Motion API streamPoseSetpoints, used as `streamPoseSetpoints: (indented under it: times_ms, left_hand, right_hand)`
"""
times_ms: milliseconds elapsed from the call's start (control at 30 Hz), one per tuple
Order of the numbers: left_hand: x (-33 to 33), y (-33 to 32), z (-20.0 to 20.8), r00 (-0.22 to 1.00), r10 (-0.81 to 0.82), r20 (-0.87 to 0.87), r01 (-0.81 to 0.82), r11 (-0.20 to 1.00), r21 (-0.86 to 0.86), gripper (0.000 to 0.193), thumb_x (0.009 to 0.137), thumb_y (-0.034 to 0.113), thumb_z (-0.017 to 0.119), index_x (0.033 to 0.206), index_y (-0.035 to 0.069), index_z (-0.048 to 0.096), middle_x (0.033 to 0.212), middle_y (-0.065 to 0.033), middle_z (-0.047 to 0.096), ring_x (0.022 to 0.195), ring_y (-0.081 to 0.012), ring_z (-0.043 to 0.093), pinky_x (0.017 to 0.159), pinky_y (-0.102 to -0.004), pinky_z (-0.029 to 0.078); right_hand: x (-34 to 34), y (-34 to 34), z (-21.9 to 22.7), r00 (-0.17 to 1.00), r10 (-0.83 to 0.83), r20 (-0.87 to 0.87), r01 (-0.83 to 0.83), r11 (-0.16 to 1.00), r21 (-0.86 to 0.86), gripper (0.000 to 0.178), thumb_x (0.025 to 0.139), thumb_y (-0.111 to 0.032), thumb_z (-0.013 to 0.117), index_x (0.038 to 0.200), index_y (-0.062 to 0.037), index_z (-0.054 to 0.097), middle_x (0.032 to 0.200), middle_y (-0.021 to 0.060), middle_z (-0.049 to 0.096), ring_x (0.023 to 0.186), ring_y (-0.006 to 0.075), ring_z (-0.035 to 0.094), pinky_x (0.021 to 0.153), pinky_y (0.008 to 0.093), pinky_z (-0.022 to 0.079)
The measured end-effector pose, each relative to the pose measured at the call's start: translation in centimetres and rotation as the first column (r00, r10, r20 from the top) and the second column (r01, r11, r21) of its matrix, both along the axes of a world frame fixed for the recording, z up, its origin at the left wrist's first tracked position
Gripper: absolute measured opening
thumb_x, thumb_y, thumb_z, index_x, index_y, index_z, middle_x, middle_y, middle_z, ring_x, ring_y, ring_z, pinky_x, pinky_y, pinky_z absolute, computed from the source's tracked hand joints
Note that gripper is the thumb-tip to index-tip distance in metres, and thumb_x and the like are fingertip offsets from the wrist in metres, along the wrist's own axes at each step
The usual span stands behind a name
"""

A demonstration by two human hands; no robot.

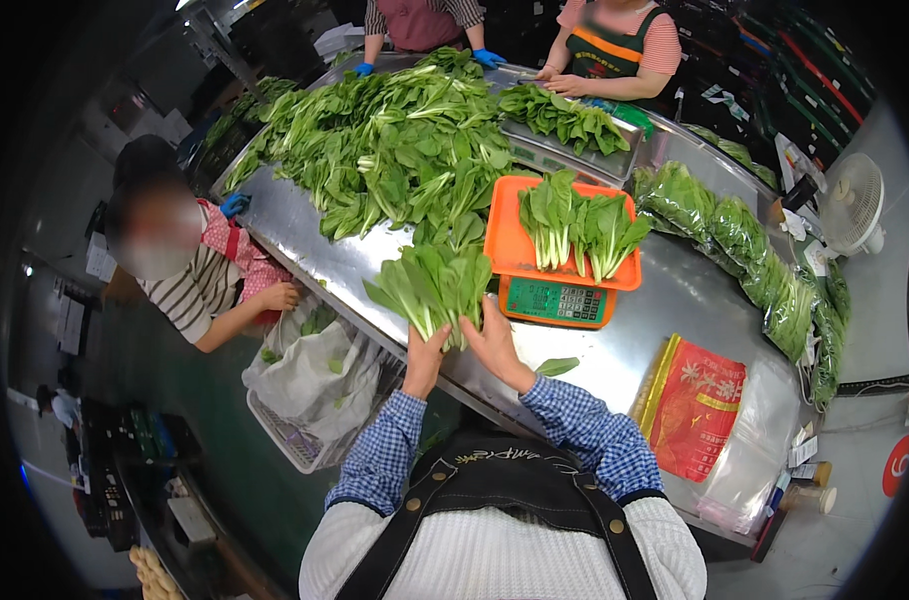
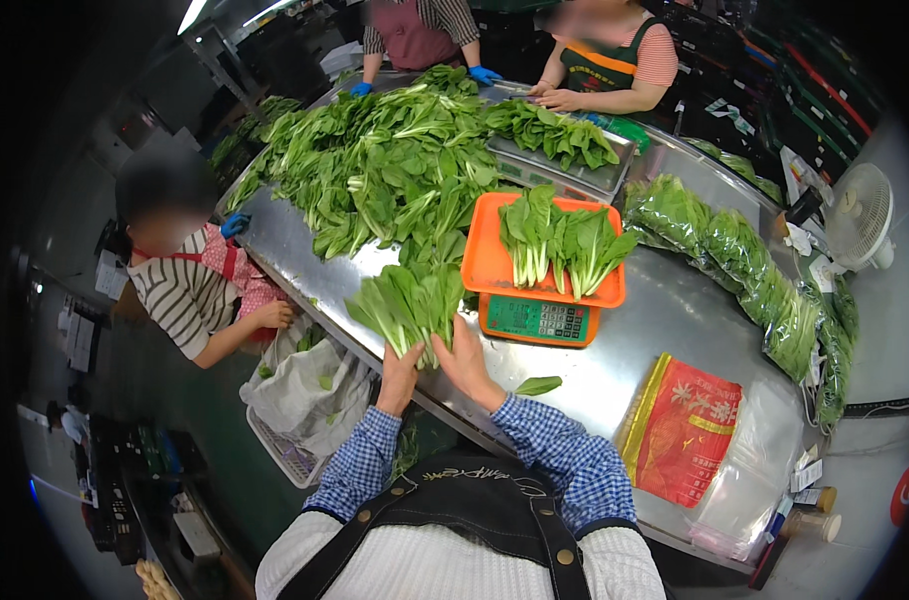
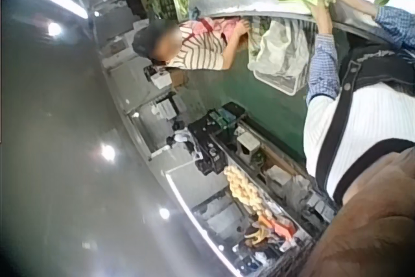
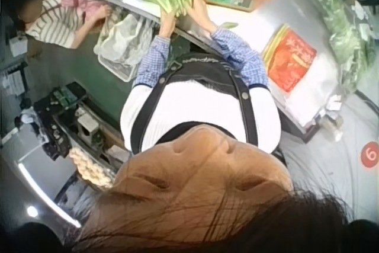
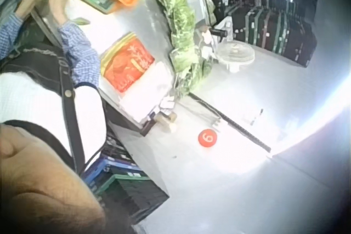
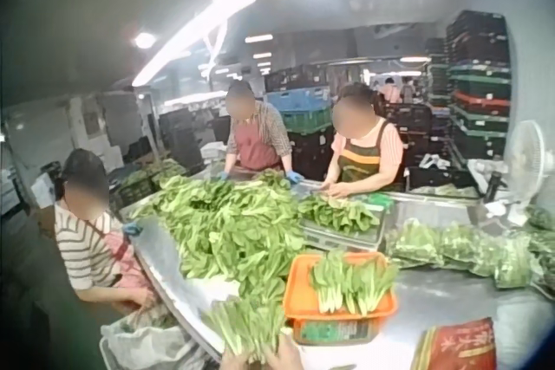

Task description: The person selects bunches of leafy green vegetables, places them on a digital scale, and then wraps them in plastic bags. The person repeats this process multiple times, arranging the packaged vegetables on the counter.

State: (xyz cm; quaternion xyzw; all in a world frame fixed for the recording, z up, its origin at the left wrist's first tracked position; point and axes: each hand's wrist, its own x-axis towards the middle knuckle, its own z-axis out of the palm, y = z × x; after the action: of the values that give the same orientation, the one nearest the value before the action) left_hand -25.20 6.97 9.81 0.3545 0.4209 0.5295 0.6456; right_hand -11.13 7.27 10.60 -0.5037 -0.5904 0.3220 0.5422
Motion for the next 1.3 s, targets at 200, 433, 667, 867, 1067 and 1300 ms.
streamPoseSetpoints:
  times_ms: [200, 433, 667, 867, 1067, 1300]
  left_hand:
    - [7.5, 9.8, 4.0, 0.996, -0.044, -0.075, 0.064, 0.954, 0.293, 0.049, 0.086, 0.002, 0.057, 0.130, 0.004, 0.033, 0.119, -0.0100, 0.052, 0.102, -0.0183, 0.056, 0.081, -0.0290, 0.050]
    - [12.8, 16.9, 0.0, 0.867, -0.379, -0.324, 0.408, 0.913, 0.023, 0.037, 0.084, 0.022, 0.067, 0.113, 0.003, 0.053, 0.100, -0.0088, 0.062, 0.082, -0.0176, 0.063, 0.055, -0.0305, 0.056]
    - [7.8, 18.1, 3.8, 0.095, -0.302, -0.948, 0.448, 0.864, -0.230, 0.082, 0.080, 0.074, 0.042, 0.080, -0.004, 0.069, 0.070, -0.0179, 0.067, 0.072, -0.0329, 0.066, 0.072, -0.0413, 0.051]
    - [6.0, 17.0, 2.6, -0.024, -0.112, -0.993, 0.355, 0.928, -0.113, 0.083, 0.079, 0.073, 0.045, 0.089, -0.006, 0.067, 0.095, -0.0282, 0.064, 0.090, -0.0410, 0.062, 0.077, -0.0462, 0.049]
    - [0.7, 17.0, -0.8, 0.209, -0.212, -0.955, 0.240, 0.958, -0.160, 0.085, 0.074, 0.078, 0.048, 0.083, -0.005, 0.065, 0.080, -0.0211, 0.065, 0.076, -0.0338, 0.064, 0.072, -0.0424, 0.049]
    - [-2.6, 16.1, -2.0, 0.477, -0.281, -0.833, 0.170, 0.959, -0.226, 0.084, 0.078, 0.072, 0.051, 0.100, -0.009, 0.060, 0.086, -0.0160, 0.065, 0.069, -0.0200, 0.063, 0.059, -0.0308, 0.053]
  right_hand:
    - [6.6, 5.4, 7.9, 0.974, -0.201, 0.106, 0.169, 0.953, 0.250, 0.034, 0.085, -0.012, 0.058, 0.112, 0.0056, 0.046, 0.094, 0.0261, 0.057, 0.084, 0.0436, 0.057, 0.072, 0.0447, 0.046]
    - [12.3, 11.7, 1.4, 0.702, -0.315, 0.639, 0.362, 0.930, 0.061, 0.031, 0.082, -0.022, 0.061, 0.094, 0.0042, 0.050, 0.088, 0.0270, 0.059, 0.082, 0.0435, 0.059, 0.071, 0.0491, 0.049]
    - [12.9, 9.9, 4.5, 0.683, -0.314, 0.659, 0.436, 0.900, -0.023, 0.046, 0.080, -0.038, 0.067, 0.091, 0.0058, 0.056, 0.091, 0.0258, 0.061, 0.083, 0.0405, 0.061, 0.070, 0.0465, 0.051]
    - [16.7, 5.8, 3.4, 0.779, -0.484, 0.399, 0.511, 0.858, 0.045, 0.038, 0.082, -0.032, 0.065, 0.094, 0.0034, 0.061, 0.081, 0.0186, 0.064, 0.072, 0.0324, 0.063, 0.061, 0.0401, 0.049]
    - [21.4, -1.7, 1.6, 0.761, -0.604, 0.238, 0.620, 0.785, 0.011, 0.027, 0.086, -0.025, 0.062, 0.093, 0.0016, 0.063, 0.080, 0.0166, 0.066, 0.071, 0.0227, 0.065, 0.064, 0.0328, 0.050]
    - [27.3, -9.8, -3.0, 0.528, -0.759, 0.381, 0.831, 0.553, -0.052, 0.025, 0.086, -0.023, 0.060, 0.092, 0.0007, 0.064, 0.082, 0.0161, 0.066, 0.074, 0.0246, 0.065, 0.069, 0.0341, 0.050]
